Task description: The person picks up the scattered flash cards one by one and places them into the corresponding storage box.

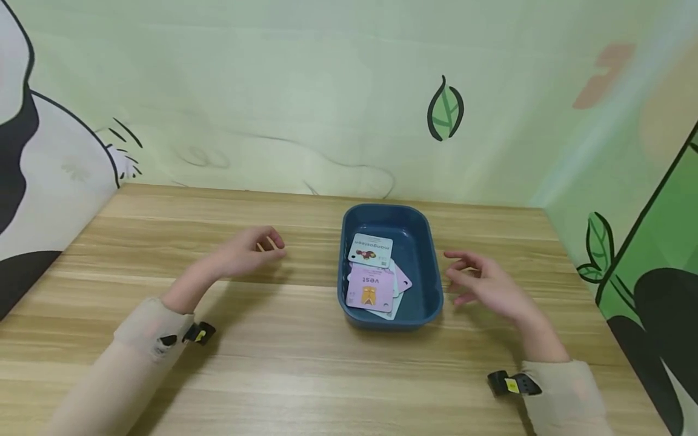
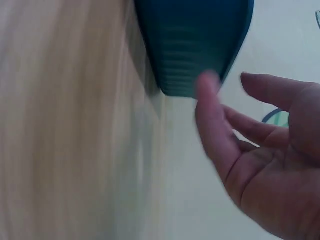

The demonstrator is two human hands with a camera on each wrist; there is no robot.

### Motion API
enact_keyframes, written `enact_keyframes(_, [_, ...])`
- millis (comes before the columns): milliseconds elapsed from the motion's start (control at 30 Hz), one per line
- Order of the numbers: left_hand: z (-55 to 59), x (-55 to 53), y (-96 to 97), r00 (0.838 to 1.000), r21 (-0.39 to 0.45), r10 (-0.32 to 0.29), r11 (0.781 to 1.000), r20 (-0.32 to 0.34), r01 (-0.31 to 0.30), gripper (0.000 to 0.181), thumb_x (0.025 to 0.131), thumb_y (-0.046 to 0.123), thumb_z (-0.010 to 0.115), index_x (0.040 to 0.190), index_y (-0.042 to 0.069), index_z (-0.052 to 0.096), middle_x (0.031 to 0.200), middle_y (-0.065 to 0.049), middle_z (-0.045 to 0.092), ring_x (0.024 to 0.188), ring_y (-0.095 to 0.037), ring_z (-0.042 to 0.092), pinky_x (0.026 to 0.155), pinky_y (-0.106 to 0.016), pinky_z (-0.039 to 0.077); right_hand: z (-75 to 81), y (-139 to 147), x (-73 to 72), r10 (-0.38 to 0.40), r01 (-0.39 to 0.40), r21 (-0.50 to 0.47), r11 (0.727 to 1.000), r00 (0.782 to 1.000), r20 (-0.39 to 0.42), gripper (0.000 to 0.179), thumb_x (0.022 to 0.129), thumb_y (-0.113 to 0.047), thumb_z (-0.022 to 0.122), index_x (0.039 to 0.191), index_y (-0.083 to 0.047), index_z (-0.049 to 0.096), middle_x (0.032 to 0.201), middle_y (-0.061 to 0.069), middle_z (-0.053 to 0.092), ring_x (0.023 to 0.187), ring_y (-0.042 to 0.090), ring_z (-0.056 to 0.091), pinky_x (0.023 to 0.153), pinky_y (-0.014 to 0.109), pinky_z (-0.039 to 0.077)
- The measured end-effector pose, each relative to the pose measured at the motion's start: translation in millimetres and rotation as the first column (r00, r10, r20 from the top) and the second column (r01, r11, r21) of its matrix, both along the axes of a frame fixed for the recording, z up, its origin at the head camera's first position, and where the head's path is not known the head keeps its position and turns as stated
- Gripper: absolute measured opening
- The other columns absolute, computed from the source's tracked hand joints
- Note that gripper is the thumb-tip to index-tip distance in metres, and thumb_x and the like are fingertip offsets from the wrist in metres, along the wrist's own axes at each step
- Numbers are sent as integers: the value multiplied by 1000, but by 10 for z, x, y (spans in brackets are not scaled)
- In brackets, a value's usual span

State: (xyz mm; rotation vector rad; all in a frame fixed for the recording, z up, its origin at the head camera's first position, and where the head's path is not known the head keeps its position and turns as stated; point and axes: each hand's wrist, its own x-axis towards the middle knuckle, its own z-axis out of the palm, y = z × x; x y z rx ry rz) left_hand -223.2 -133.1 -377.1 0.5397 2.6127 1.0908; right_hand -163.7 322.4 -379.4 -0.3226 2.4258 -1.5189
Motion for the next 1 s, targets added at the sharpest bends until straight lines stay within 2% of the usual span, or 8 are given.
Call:
enact_keyframes(167, [-10,24,-265,1000,-28,12,1000,5,-12,23,102,22,63,113,2,62,104,-17,67,92,-29,63,76,-42,52,44,57,-16,-7,40,248,968,991,-131,49,107,-16,56,147,10,44,125,27,58,108,34,59,80,32,56])
enact_keyframes(300, [-13,46,-414,999,-16,27,999,-17,-27,27,103,24,62,116,0,62,111,-18,66,100,-33,63,83,-46,51,79,100,-29,-17,84,378,922,984,-177,55,107,-22,56,148,10,41,139,32,51,124,46,49,92,50,48])
enact_keyframes(400, [1,63,-518,996,-21,50,998,-75,-52,29,103,23,62,118,-3,62,117,-20,64,108,-37,60,91,-51,49,93,128,-52,-29,102,411,906,983,-180,63,107,-27,56,151,12,33,150,38,37,134,56,37,99,68,39])
enact_keyframes(533, [24,61,-666,976,-80,83,992,-203,-101,30,104,22,62,121,-3,61,127,-24,59,115,-44,55,96,-58,44,71,183,-70,-42,140,442,886,974,-223,74,106,-31,58,155,13,22,155,42,22,139,61,25,106,72,28])
enact_keyframes(633, [9,39,-780,948,-151,99,977,-303,-151,34,104,26,61,123,-3,60,134,-26,55,121,-48,53,99,-62,40,35,253,-66,-32,163,472,867,961,-274,77,107,-32,55,155,15,16,157,44,13,142,62,17,110,72,21])
enact_keyframes(733, [-24,10,-891,925,-213,116,955,-363,-204,44,106,34,57,130,-2,56,143,-27,50,130,-50,47,102,-69,32,3,334,-65,-13,175,498,849,950,-312,78,109,-33,50,157,14,10,158,44,3,145,61,5,112,72,12])
enact_keyframes(867, [-50,-6,-1027,923,-282,139,927,-359,-249,58,107,46,50,140,-1,51,157,-28,35,141,-52,31,105,-76,21,-36,430,-82,3,198,542,817,938,-347,76,111,-35,43,159,10,4,159,41,-4,146,57,-9,108,78,3])
enact_keyframes(1000, [-68,-19,-1106,928,-351,142,897,-343,-267,64,108,50,43,149,1,45,162,-29,24,147,-51,21,109,-76,15,-66,533,-105,1,230,613,756,936,-352,78,111,-41,38,161,3,-1,162,37,-6,146,55,-13,100,85,2])
